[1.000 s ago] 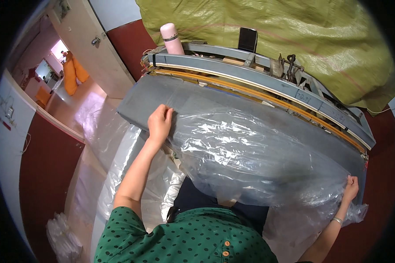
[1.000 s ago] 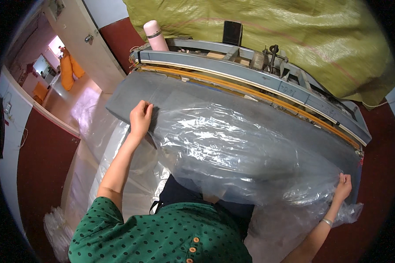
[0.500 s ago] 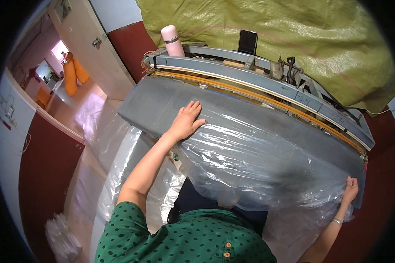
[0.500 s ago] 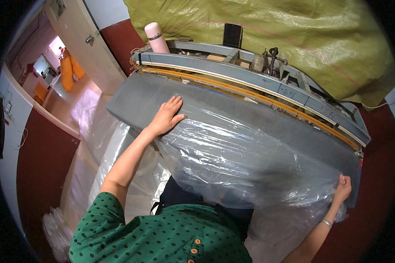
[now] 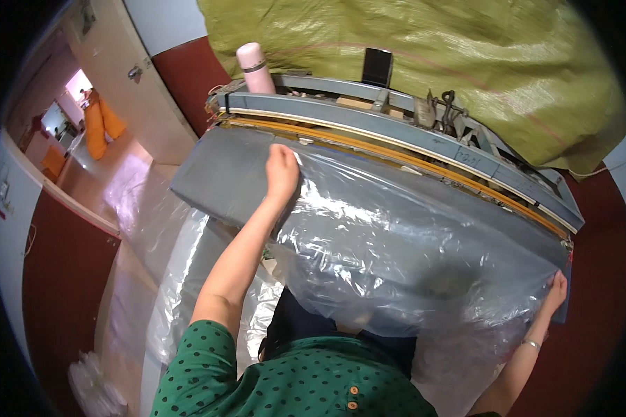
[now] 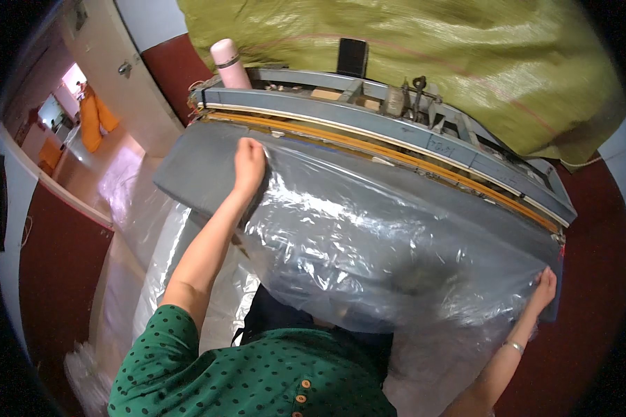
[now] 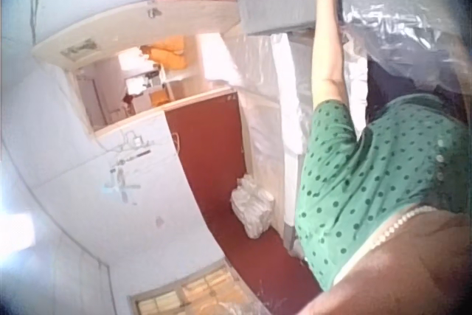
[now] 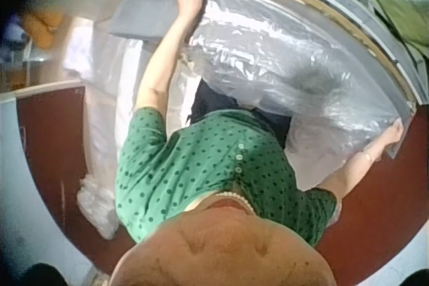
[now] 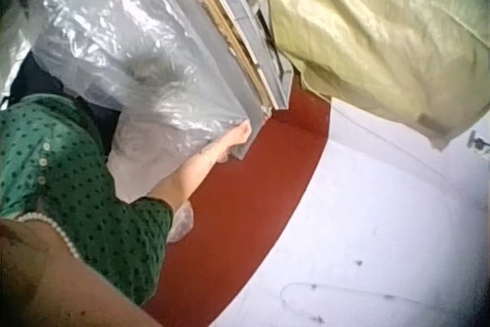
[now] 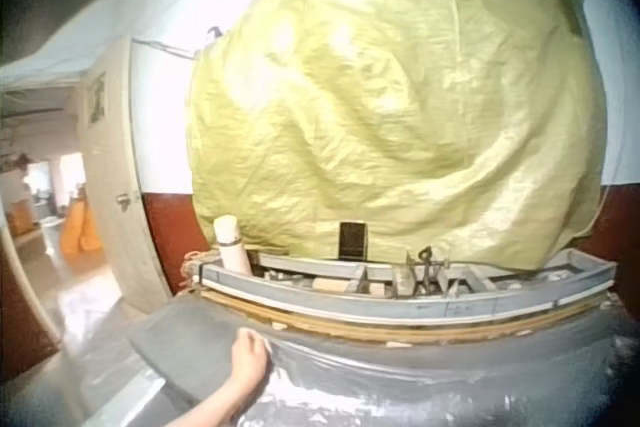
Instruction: The recorder is using a manual heat sealing machine to seal large plastic bags.
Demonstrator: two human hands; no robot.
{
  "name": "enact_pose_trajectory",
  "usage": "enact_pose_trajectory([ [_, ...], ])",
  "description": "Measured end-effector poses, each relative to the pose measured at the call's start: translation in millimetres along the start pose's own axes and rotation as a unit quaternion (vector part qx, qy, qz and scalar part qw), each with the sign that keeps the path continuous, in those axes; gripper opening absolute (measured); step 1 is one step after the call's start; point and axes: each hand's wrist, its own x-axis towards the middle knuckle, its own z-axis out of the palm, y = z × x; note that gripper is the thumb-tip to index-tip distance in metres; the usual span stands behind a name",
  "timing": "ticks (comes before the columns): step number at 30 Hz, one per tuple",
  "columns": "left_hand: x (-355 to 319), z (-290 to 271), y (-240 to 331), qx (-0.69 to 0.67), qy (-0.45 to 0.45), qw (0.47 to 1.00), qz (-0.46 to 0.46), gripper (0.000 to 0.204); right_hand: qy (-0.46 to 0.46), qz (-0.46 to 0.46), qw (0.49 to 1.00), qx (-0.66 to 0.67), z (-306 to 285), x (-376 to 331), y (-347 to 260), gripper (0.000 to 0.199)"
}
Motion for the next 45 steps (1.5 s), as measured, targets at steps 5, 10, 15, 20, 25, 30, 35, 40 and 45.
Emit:
enact_pose_trajectory([
  [5,35.4,22.8,-23.3,-0.022,0.100,0.994,-0.029,0.014,0.062,-0.127,0.988,-0.060,90.7,25.6,4.5,0.017],
  [10,77.1,38.6,-55.3,0.014,0.117,0.992,-0.039,0.017,0.074,-0.139,0.985,-0.069,161.8,37.6,-8.5,0.019],
  [15,85.1,43.3,-58.1,-0.004,0.118,0.988,-0.097,0.018,0.102,-0.134,0.984,-0.061,179.2,40.2,-19.3,0.021],
  [20,84.4,43.1,-63.9,0.007,0.194,0.975,-0.104,0.018,0.073,-0.060,0.995,-0.015,166.0,37.7,-24.7,0.015],
  [25,93.7,39.9,-78.8,-0.069,0.191,0.969,-0.139,0.017,0.111,0.011,0.992,0.058,167.1,40.1,-26.0,0.014],
  [30,84.5,3.1,-46.7,-0.121,-0.083,0.973,-0.178,0.016,0.090,-0.161,0.981,-0.056,140.0,17.7,-70.6,0.022],
  [35,39.6,-59.1,26.7,-0.168,-0.244,0.951,-0.090,0.012,0.192,-0.228,0.925,-0.234,-8.3,-41.1,-92.3,0.030],
  [40,-15.6,-142.9,44.5,-0.255,-0.004,0.967,-0.016,0.008,0.307,0.072,0.903,-0.293,-139.1,-101.5,86.7,0.034],
  [45,-143.7,-142.3,4.1,0.006,0.029,0.994,-0.109,0.009,-0.053,0.442,0.829,-0.338,-121.2,-218.2,250.5,0.033],
])
